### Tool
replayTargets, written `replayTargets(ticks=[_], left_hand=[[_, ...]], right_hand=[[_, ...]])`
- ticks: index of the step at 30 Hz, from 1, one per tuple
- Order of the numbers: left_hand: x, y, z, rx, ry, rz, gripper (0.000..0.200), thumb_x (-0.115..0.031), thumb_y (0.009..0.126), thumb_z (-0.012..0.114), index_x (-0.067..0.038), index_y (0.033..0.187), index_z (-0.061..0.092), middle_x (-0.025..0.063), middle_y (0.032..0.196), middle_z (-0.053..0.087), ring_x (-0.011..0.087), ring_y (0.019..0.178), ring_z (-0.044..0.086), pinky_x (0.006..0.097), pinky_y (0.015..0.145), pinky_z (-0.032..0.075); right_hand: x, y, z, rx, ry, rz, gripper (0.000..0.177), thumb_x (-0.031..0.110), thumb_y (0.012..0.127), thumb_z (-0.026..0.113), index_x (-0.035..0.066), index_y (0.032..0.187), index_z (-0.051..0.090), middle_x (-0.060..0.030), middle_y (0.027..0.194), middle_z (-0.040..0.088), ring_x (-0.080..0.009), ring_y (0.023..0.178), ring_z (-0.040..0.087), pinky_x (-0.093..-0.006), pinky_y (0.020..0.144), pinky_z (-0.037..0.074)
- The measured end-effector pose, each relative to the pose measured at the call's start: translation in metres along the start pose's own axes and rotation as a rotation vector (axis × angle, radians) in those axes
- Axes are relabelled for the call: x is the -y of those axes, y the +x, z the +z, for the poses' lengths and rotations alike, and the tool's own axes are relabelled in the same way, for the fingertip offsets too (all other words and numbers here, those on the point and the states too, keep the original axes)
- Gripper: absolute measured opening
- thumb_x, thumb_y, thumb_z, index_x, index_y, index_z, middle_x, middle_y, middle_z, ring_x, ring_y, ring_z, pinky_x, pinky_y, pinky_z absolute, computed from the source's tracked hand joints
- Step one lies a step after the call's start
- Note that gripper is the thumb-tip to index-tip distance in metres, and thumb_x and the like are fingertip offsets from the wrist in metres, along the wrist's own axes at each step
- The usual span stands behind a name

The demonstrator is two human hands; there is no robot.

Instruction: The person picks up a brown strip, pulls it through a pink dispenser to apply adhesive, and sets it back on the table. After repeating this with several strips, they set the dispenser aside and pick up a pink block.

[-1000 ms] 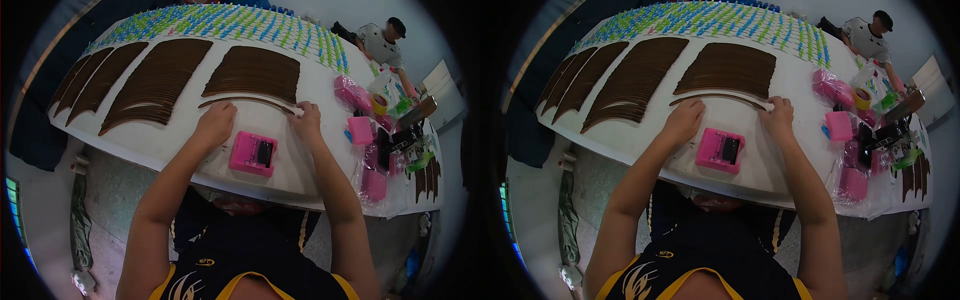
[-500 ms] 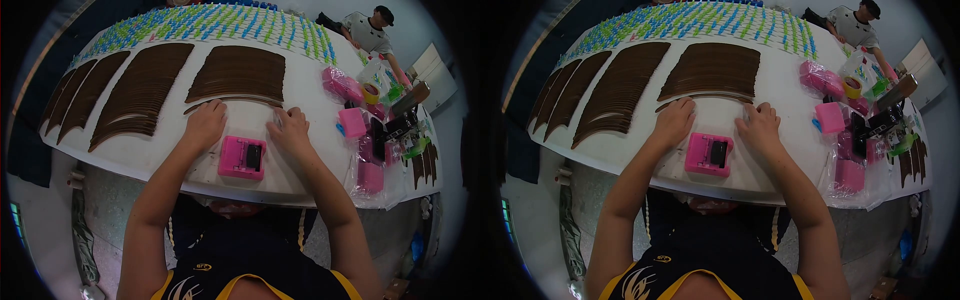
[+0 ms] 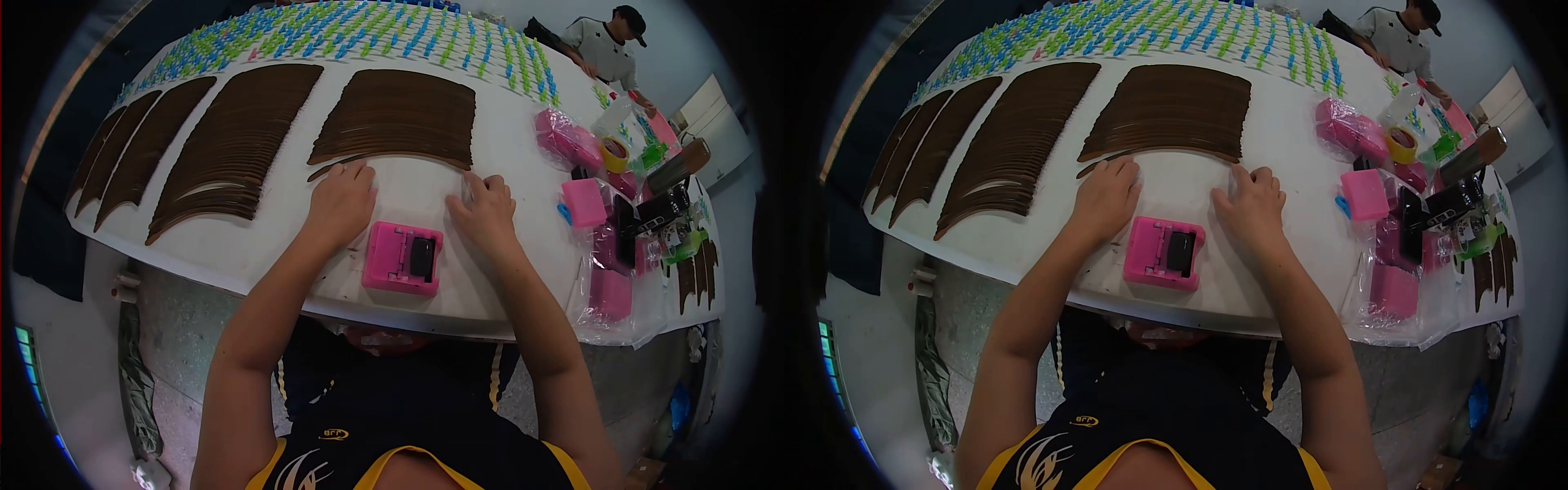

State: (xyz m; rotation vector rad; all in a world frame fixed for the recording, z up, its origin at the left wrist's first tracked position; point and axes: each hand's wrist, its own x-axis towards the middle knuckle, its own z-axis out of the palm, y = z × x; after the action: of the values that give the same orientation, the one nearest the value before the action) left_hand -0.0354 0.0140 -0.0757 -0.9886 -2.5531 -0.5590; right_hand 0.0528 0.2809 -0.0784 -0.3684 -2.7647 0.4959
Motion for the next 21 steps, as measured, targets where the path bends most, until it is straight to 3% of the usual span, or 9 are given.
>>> replayTargets(ticks=[4,7,10,15,21], left_hand=[[-0.005,-0.018,-0.011,0.109,0.080,-0.213,0.033,-0.022,0.096,0.068,-0.003,0.122,0.063,0.0150,0.135,0.063,0.0370,0.116,0.063,0.0496,0.095,0.055],[-0.005,-0.028,-0.009,-0.008,0.125,-0.264,0.036,-0.025,0.095,0.069,-0.001,0.121,0.062,0.0179,0.132,0.063,0.0377,0.115,0.063,0.0509,0.094,0.056],[-0.003,-0.025,-0.007,-0.047,0.141,-0.271,0.036,-0.028,0.093,0.070,-0.001,0.116,0.065,0.0194,0.127,0.062,0.0379,0.109,0.065,0.0506,0.087,0.057],[-0.003,-0.025,-0.005,0.002,0.138,-0.314,0.046,-0.031,0.095,0.068,0.001,0.127,0.062,0.0246,0.141,0.057,0.0397,0.113,0.064,0.0522,0.091,0.056],[-0.003,-0.024,-0.005,0.005,0.141,-0.315,0.048,-0.031,0.095,0.068,0.002,0.129,0.061,0.0255,0.145,0.054,0.0401,0.112,0.064,0.0529,0.091,0.055]], right_hand=[[-0.001,-0.002,-0.004,0.007,0.037,-0.029,0.059,0.038,0.090,0.072,0.008,0.141,0.065,-0.0180,0.126,0.057,-0.0352,0.121,0.054,-0.0501,0.108,0.040],[0.000,-0.005,-0.008,0.012,0.063,-0.048,0.058,0.035,0.090,0.073,0.006,0.140,0.066,-0.0183,0.125,0.059,-0.0350,0.121,0.055,-0.0491,0.108,0.040],[0.005,-0.005,-0.012,0.009,0.080,-0.035,0.056,0.033,0.091,0.074,0.004,0.138,0.068,-0.0190,0.126,0.059,-0.0352,0.122,0.055,-0.0484,0.109,0.040],[0.003,-0.007,-0.012,0.011,0.083,-0.013,0.052,0.031,0.090,0.075,0.004,0.135,0.071,-0.0191,0.126,0.060,-0.0351,0.122,0.055,-0.0475,0.109,0.040],[0.002,-0.008,-0.011,0.006,0.099,-0.017,0.050,0.030,0.090,0.075,0.004,0.133,0.071,-0.0189,0.123,0.061,-0.0348,0.121,0.056,-0.0469,0.109,0.040]])
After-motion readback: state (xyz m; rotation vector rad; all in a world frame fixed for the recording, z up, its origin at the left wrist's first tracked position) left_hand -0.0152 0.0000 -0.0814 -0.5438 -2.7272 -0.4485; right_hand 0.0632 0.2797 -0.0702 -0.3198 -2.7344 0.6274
